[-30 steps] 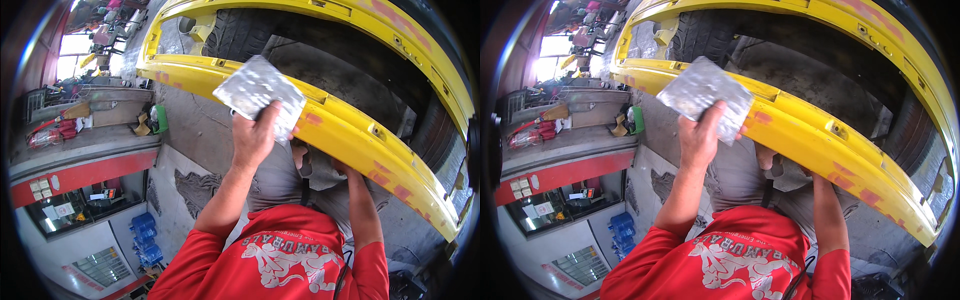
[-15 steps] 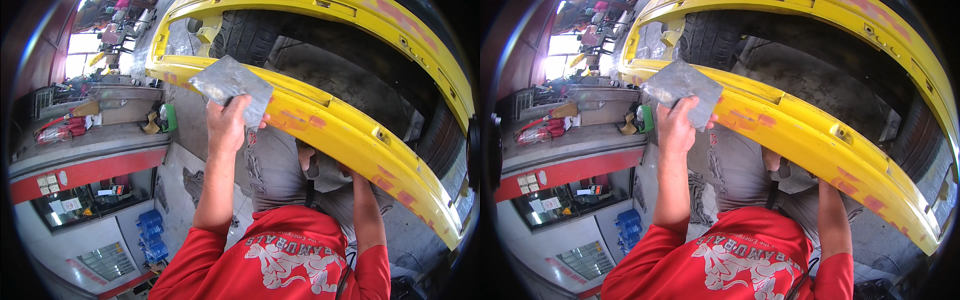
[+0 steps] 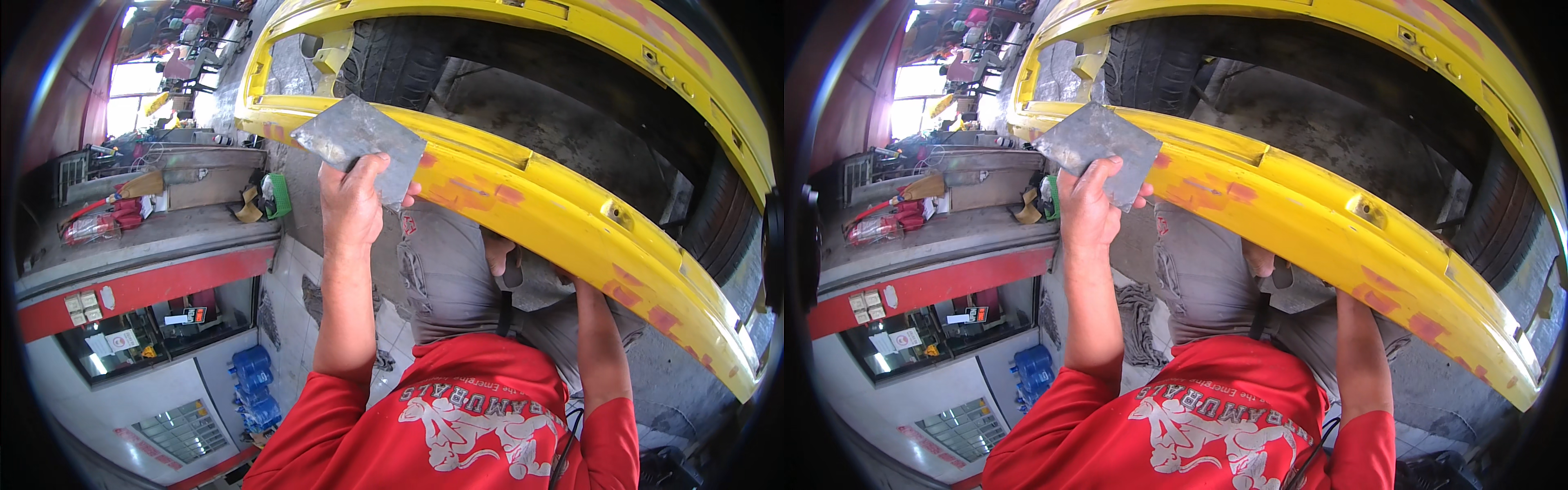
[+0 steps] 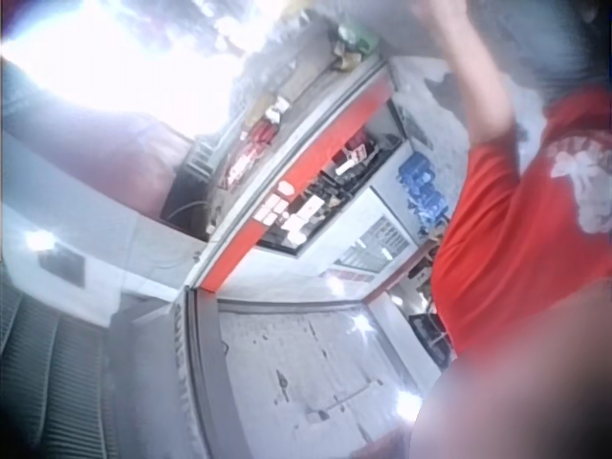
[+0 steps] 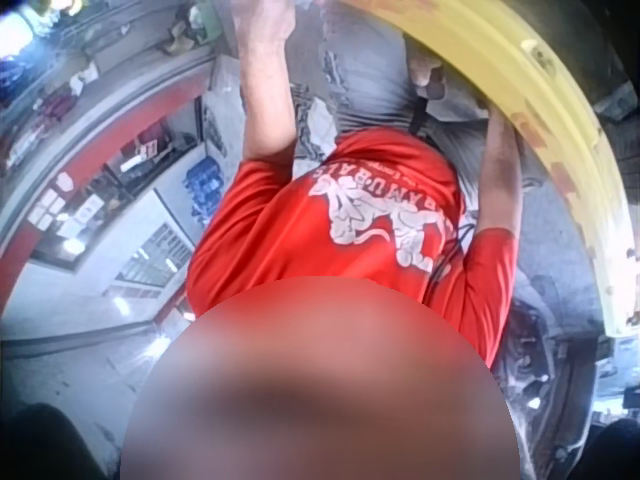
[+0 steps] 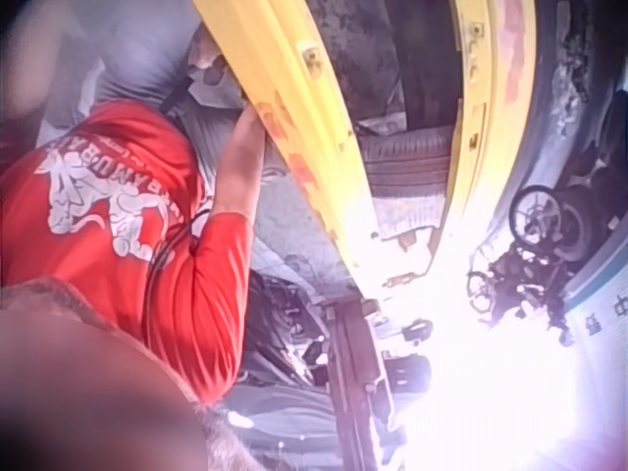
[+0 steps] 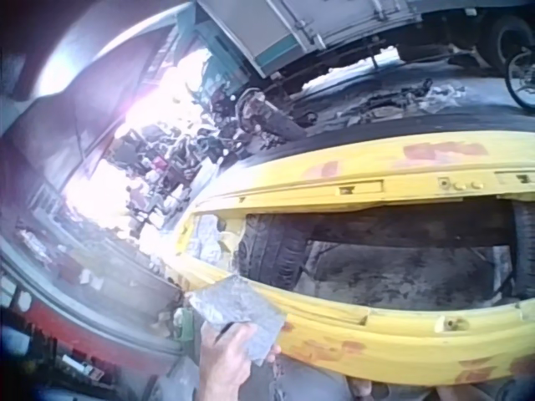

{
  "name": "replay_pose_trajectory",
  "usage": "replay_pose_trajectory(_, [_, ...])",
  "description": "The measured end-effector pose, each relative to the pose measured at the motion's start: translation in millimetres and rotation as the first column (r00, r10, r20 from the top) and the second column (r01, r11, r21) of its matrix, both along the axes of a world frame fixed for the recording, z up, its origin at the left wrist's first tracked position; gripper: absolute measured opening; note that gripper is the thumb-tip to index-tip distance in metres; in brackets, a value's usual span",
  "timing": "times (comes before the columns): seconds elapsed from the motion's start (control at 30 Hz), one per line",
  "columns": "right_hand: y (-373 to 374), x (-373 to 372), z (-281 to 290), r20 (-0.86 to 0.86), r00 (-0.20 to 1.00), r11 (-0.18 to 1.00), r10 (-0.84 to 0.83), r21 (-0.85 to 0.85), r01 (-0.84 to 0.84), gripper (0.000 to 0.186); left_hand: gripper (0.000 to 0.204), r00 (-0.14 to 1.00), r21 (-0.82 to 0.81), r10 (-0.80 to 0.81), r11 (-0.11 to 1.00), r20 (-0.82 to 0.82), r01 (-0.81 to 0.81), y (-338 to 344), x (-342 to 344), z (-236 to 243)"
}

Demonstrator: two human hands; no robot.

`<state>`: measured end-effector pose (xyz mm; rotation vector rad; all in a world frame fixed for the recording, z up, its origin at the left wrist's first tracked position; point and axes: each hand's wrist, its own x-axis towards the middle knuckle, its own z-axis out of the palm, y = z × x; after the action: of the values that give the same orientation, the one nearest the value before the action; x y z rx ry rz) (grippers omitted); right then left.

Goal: The person sands a yellow car bumper with a sanding block and wipes it with a cloth. They repeatedly sand and wipe different sections of the bumper's surface.

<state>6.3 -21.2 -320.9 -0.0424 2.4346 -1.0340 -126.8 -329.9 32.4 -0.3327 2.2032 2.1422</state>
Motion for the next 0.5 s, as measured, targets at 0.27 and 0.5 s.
replay_pose_trajectory(0.27, [1,0,5,-0.008,1.000,1.000,0.012,-0.002,-0.012,0.047,0.033,0.983,-0.039,-0.181,0.982,0.037,0.183,43,32,-9])
replay_pose_trajectory(0.5, [2,1,8,-0.020,1.000,1.000,0.007,-0.019,-0.007,0.046,0.032,0.986,0.000,-0.160,0.987,0.056,0.161,45,33,-13])
